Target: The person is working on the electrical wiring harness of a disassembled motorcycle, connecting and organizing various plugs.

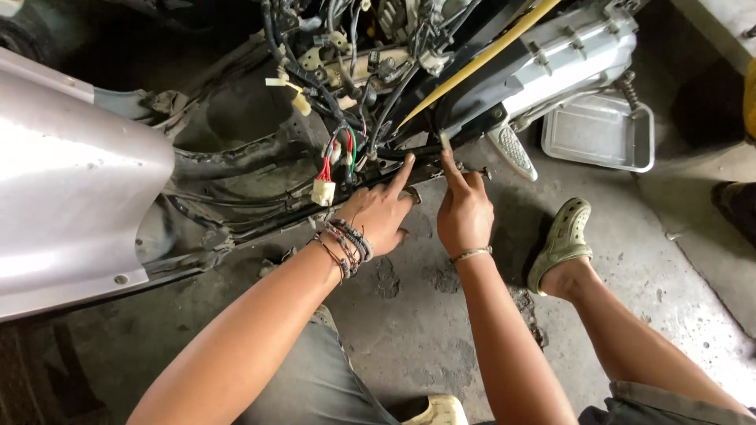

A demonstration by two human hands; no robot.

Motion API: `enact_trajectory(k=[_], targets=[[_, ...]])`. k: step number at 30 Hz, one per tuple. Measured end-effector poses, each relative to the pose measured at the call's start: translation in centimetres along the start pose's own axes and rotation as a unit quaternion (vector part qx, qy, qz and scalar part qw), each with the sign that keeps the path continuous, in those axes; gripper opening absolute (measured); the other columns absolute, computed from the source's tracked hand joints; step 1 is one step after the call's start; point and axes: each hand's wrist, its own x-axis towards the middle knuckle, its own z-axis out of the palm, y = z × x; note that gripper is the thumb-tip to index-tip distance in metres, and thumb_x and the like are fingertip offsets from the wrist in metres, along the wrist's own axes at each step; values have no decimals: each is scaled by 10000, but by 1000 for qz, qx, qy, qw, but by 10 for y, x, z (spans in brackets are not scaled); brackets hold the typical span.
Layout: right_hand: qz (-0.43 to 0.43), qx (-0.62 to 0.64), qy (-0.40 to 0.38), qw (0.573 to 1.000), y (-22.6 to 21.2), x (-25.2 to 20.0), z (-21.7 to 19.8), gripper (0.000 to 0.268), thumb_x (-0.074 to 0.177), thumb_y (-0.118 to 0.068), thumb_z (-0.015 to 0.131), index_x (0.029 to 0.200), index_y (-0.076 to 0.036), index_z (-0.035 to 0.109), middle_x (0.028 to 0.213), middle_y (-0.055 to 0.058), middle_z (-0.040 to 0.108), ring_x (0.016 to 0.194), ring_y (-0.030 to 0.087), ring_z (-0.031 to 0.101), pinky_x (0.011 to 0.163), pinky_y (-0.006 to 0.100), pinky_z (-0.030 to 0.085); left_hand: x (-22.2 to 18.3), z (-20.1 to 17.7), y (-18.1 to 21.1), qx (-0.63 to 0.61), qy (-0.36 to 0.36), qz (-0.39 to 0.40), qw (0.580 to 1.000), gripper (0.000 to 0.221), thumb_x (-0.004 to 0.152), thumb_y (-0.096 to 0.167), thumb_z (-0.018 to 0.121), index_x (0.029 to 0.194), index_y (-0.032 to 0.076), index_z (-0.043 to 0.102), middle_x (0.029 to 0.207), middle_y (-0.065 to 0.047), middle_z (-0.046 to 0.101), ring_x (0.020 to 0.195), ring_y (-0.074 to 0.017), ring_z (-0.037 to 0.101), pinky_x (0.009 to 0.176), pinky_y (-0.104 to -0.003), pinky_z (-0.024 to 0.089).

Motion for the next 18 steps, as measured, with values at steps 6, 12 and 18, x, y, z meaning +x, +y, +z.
enact_trajectory(k=[6,12,18], targets=[[51,8,-66,996,52,-74,31,500,949,-115,527,1365,-349,676,821,151,619,806,472,656,716,614,544,-8,-20,4,-43,-22,-6,999,579,944,278,683,1463,93,506,1712,-148,44,1271,-451,561,1063,-565,481],[-8,69,76,995,22,-62,6,535,946,-40,555,1409,-285,664,743,119,504,762,415,607,644,522,519,-10,-18,3,-77,-13,-7,997,580,912,255,716,1433,67,545,1724,-105,44,1265,-474,566,1058,-587,489],[-7,77,90,993,7,2,24,562,992,-105,507,1494,-353,548,1026,163,626,913,490,638,780,596,541,-10,-14,-3,-60,-9,-14,998,555,912,258,705,1406,50,562,1718,-92,114,1232,-468,582,1052,-582,500]])
